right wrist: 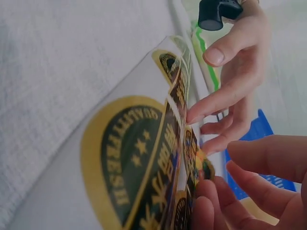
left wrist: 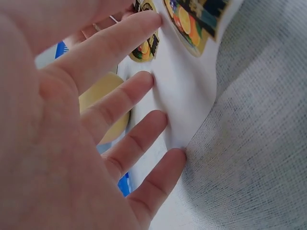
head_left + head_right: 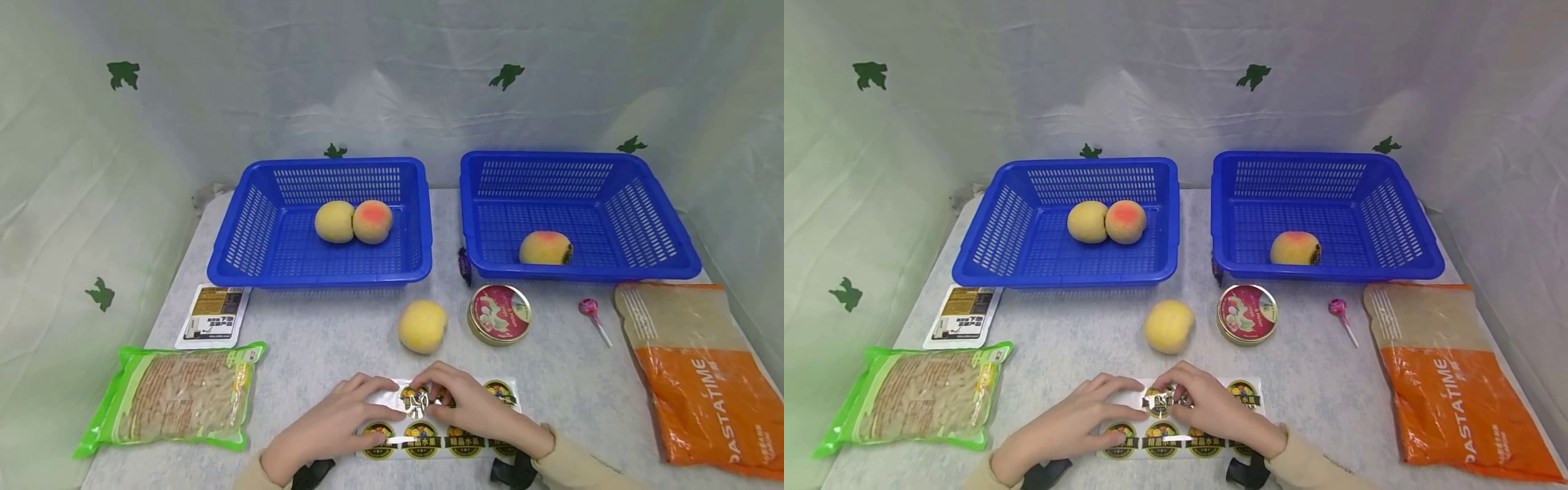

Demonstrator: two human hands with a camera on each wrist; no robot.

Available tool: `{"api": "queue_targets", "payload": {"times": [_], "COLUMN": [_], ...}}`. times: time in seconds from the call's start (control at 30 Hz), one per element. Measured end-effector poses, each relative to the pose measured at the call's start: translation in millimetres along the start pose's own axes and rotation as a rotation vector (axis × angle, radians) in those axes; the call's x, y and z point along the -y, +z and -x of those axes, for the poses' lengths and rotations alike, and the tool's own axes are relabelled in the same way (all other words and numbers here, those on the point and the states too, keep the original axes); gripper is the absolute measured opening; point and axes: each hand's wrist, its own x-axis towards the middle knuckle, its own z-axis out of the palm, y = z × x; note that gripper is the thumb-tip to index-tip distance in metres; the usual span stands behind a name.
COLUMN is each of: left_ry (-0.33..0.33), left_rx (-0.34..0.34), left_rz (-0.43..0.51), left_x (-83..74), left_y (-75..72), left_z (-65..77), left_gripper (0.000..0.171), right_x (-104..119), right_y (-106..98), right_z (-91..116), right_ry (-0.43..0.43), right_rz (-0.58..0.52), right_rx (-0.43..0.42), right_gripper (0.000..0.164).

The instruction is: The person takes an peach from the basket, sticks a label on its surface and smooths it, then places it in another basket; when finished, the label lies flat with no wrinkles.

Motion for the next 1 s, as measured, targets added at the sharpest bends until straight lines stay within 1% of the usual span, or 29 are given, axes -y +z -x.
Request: {"api": "queue_targets", "payload": {"times": [0.07, 0.17, 0.23, 0.27, 0.33, 0.4, 0.47, 0.53, 0.73, 0.8, 0.9, 1.0], "left_ry": [-0.005, -0.004, 0.001, 0.003, 0.007, 0.006, 0.002, -0.002, -0.001, -0.003, -0.014, -0.021], "left_rx": [0.008, 0.017, 0.018, 0.019, 0.018, 0.017, 0.017, 0.018, 0.022, 0.02, 0.014, 0.009], "left_rz": [0.003, 0.011, 0.021, 0.024, 0.032, 0.038, 0.044, 0.05, 0.055, 0.055, 0.052, 0.051], "left_x": [0.4, 1.2, 1.8, 2.0, 2.7, 3.1, 3.6, 3.6, 1.8, 1.0, 0.2, -0.4], "left_y": [-0.5, -0.9, -0.9, -0.8, -0.5, -0.5, -0.5, -0.6, -1.7, -1.9, -1.7, -1.9], "left_z": [-0.2, -0.5, -0.4, -0.5, -0.5, -0.7, -0.8, -1.0, -1.9, -2.6, -3.6, -4.4], "left_gripper": [0.03, 0.03, 0.029, 0.029, 0.027, 0.026, 0.026, 0.025, 0.025, 0.025, 0.026, 0.026], "right_x": [-0.5, 0.4, -7.2, -6.2, -5.5, -6.0, -7.1, -8.3, -8.1, -6.1, -2.4, 0.7], "right_y": [1.1, 2.9, 6.2, 6.2, 6.0, 5.8, 5.8, 5.9, 0.6, -4.3, -13.2, -22.4], "right_z": [-0.7, -1.6, -2.5, -2.4, -2.4, -2.7, -3.3, -3.8, -4.4, -4.7, -6.0, -8.2], "right_ry": [-0.003, -0.016, -0.042, -0.054, -0.073, -0.087, -0.101, -0.118, -0.157, -0.189, -0.231, -0.219], "right_rz": [0.003, 0.103, 0.181, 0.199, 0.165, 0.099, 0.045, 0.024, -0.011, 0.006, 0.026, 0.028], "right_rx": [-0.009, -0.029, -0.049, -0.055, -0.051, -0.049, -0.06, -0.088, -0.16, -0.184, -0.219, -0.257], "right_gripper": [0.032, 0.034, 0.036, 0.037, 0.038, 0.039, 0.039, 0.035, 0.017, 0.014, 0.013, 0.017]}}
